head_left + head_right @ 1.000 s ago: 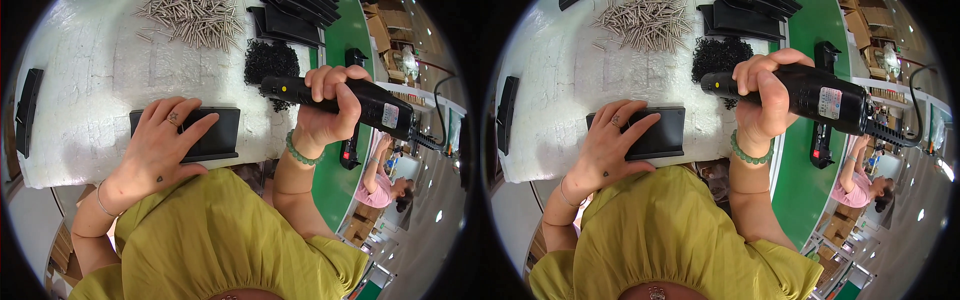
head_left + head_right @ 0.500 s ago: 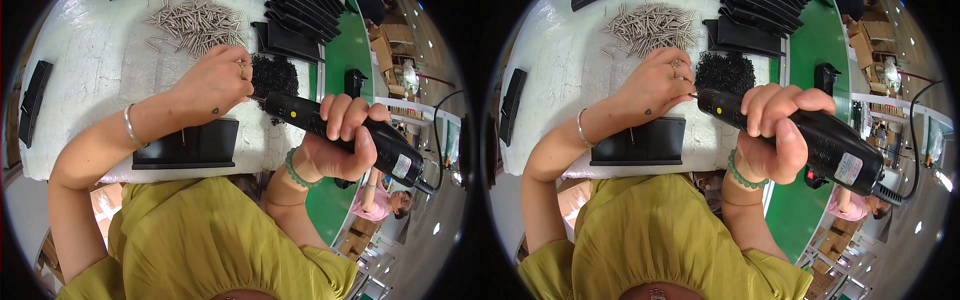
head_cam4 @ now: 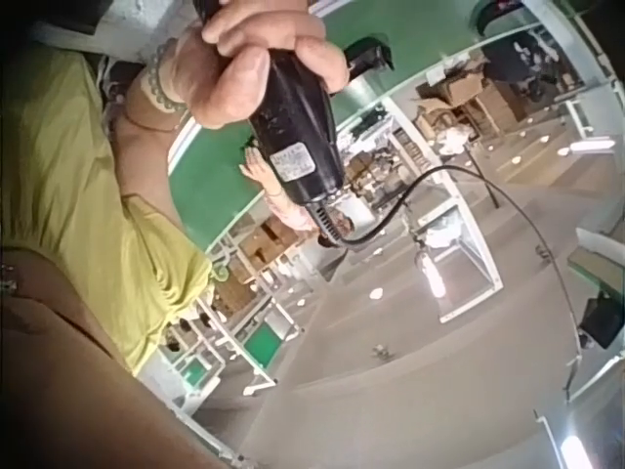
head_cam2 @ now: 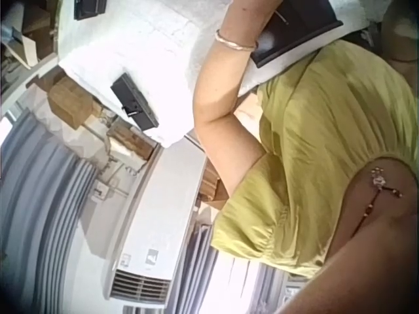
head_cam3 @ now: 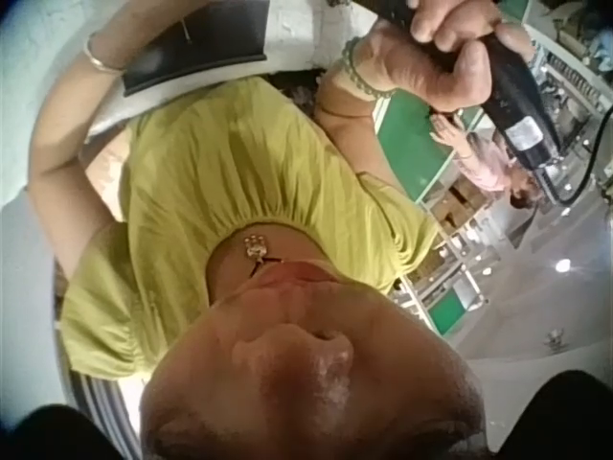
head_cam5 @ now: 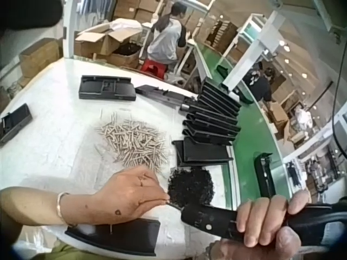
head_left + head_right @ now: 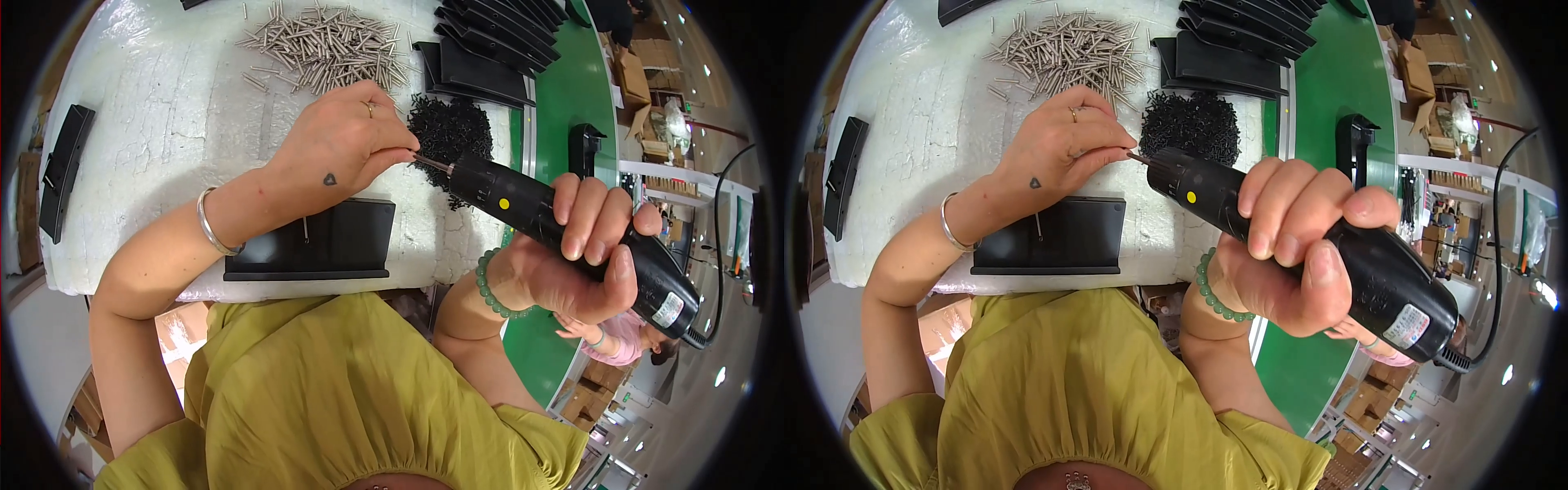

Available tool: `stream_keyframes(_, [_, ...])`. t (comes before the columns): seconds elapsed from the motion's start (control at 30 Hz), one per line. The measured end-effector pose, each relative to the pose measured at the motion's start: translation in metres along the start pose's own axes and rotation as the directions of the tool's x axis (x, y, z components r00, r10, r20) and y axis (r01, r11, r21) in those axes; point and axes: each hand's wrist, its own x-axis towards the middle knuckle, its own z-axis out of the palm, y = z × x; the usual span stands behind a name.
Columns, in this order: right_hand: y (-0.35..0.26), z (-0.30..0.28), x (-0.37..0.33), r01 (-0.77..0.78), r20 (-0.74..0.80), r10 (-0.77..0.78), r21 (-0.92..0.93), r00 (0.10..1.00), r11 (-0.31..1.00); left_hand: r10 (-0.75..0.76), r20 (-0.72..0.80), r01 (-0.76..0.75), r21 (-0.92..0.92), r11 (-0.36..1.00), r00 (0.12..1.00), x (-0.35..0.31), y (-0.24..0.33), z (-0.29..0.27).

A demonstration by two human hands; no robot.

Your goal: Assembling plastic components using an electric screwdriver on a manufacturing workbench.

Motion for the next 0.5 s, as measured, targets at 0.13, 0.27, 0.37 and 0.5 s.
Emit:
stream_keyframes(0.13, [-0.004,0.003,-0.002,0.004,0.046,-0.005,0.021,0.999,1.0,0.005,0.025,-0.005,-0.017,1.0,1.0,-0.003,0.005,-0.004])
stream_keyframes(0.27, [-0.004,0.007,-0.001,-0.006,0.055,0.004,0.038,0.999,0.999,-0.016,0.007,0.016,-0.072,0.997,1.0,-0.006,0.008,-0.008])
stream_keyframes(0.37, [-0.005,0.007,-0.001,-0.011,0.094,0.009,0.027,0.996,1.0,-0.026,0.002,0.026,-0.091,0.995,1.0,-0.008,0.009,-0.011])
stream_keyframes(0.5, [-0.004,0.022,0.002,-0.057,0.076,0.056,0.006,0.996,0.998,0.022,0.026,-0.019,-0.115,0.993,0.999,-0.012,0.004,-0.017])
